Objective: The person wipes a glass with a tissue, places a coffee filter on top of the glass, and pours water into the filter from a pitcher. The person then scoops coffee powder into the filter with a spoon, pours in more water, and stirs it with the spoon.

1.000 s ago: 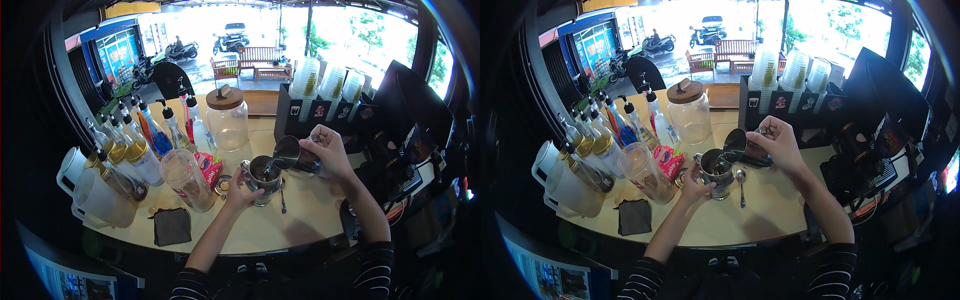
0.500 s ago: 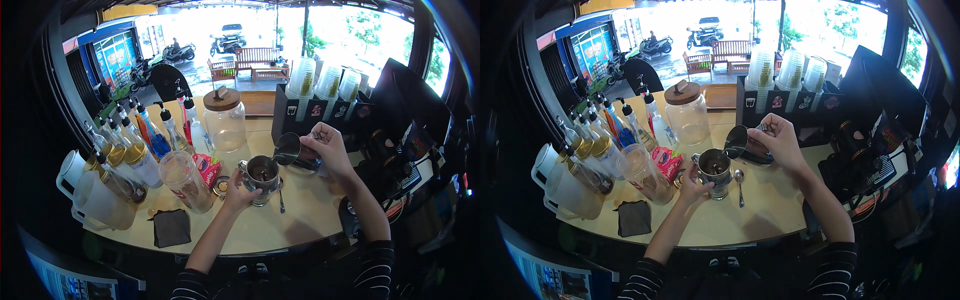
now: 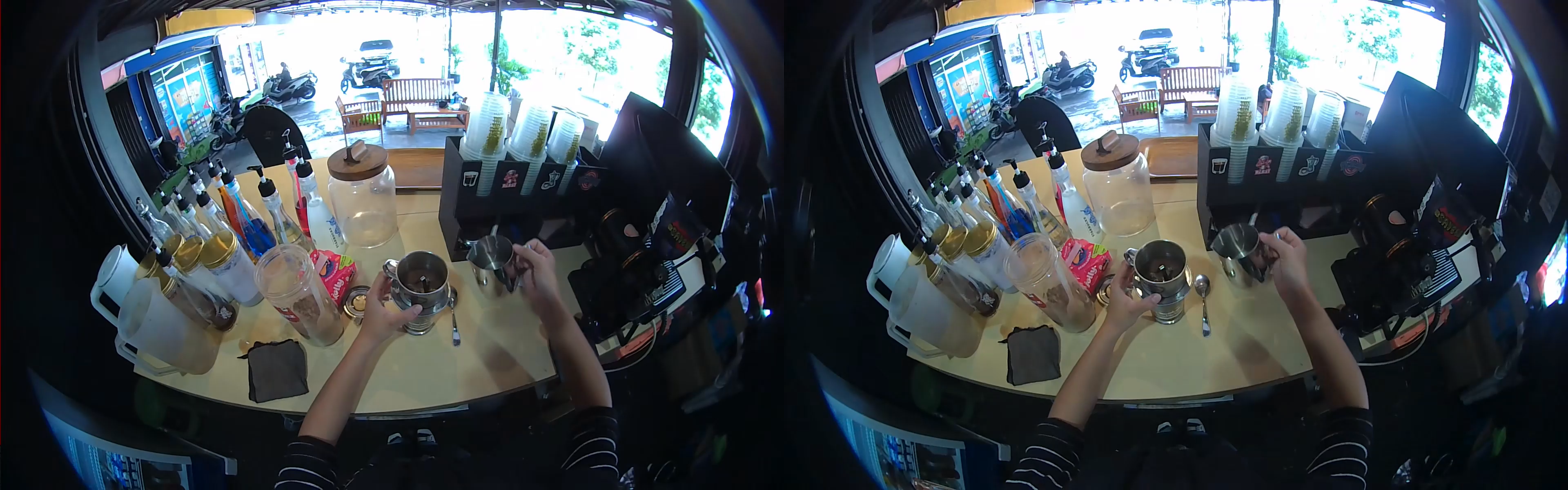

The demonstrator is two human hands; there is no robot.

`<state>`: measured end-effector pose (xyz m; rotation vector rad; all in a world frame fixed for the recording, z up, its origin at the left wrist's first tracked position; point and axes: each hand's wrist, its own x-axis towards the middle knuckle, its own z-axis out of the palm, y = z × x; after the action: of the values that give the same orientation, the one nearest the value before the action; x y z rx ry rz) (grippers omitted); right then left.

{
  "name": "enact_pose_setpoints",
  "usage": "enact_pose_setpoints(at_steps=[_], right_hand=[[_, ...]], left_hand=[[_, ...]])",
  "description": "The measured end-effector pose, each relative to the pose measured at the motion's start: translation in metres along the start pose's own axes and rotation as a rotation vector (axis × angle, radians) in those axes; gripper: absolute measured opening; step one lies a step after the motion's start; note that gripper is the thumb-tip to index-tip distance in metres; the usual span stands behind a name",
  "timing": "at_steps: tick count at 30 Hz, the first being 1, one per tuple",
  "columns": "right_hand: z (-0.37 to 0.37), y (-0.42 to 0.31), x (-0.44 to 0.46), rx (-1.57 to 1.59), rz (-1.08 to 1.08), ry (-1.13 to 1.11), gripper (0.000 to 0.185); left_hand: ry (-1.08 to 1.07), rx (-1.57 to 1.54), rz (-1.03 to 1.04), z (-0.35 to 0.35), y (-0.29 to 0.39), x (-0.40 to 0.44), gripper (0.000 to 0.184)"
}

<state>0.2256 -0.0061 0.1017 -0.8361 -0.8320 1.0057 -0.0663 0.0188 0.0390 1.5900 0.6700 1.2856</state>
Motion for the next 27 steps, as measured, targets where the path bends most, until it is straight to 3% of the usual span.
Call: enact_pose_setpoints(at_steps=[6,10,13,16,19,21,22,24,26,27], right_hand=[[-0.016,0.024,-0.012,0.118,0.146,0.194,0.026],[-0.047,0.058,0.001,0.116,0.137,0.164,0.027],[-0.052,0.068,0.002,0.194,0.082,0.115,0.02],[-0.055,0.075,0.004,0.044,0.096,0.203,0.011],[-0.068,0.087,0.005,-0.125,-0.034,0.14,0.004],[-0.065,0.087,0.001,-0.739,-0.537,0.323,0.0],[-0.054,0.078,-0.008,-0.74,-0.537,0.321,0.0],[-0.018,0.05,-0.039,-1.002,-0.601,-0.157,0.014],[0.007,0.048,-0.06,-1.139,-0.316,-0.547,0.014],[0.014,0.051,-0.064,-1.138,-0.315,-0.545,0.014]], left_hand=[[0.103,-0.026,0.078,0.007,0.001,0.001,0.07],[0.091,-0.047,0.07,0.007,0.002,0.001,0.07],[0.092,-0.06,0.061,0.007,0.001,0.001,0.07],[0.094,-0.075,0.066,0.008,0.002,0.001,0.07],[0.091,-0.075,0.069,0.007,-0.001,0.001,0.071],[0.092,-0.073,0.069,0.007,-0.001,0.001,0.071],[0.094,-0.066,0.073,0.008,0.003,0.001,0.071],[0.101,-0.058,0.076,0.009,0.004,0.001,0.072],[0.11,-0.099,0.093,0.011,0.004,0.001,0.072],[0.108,-0.099,0.092,0.011,0.004,0.001,0.072]])
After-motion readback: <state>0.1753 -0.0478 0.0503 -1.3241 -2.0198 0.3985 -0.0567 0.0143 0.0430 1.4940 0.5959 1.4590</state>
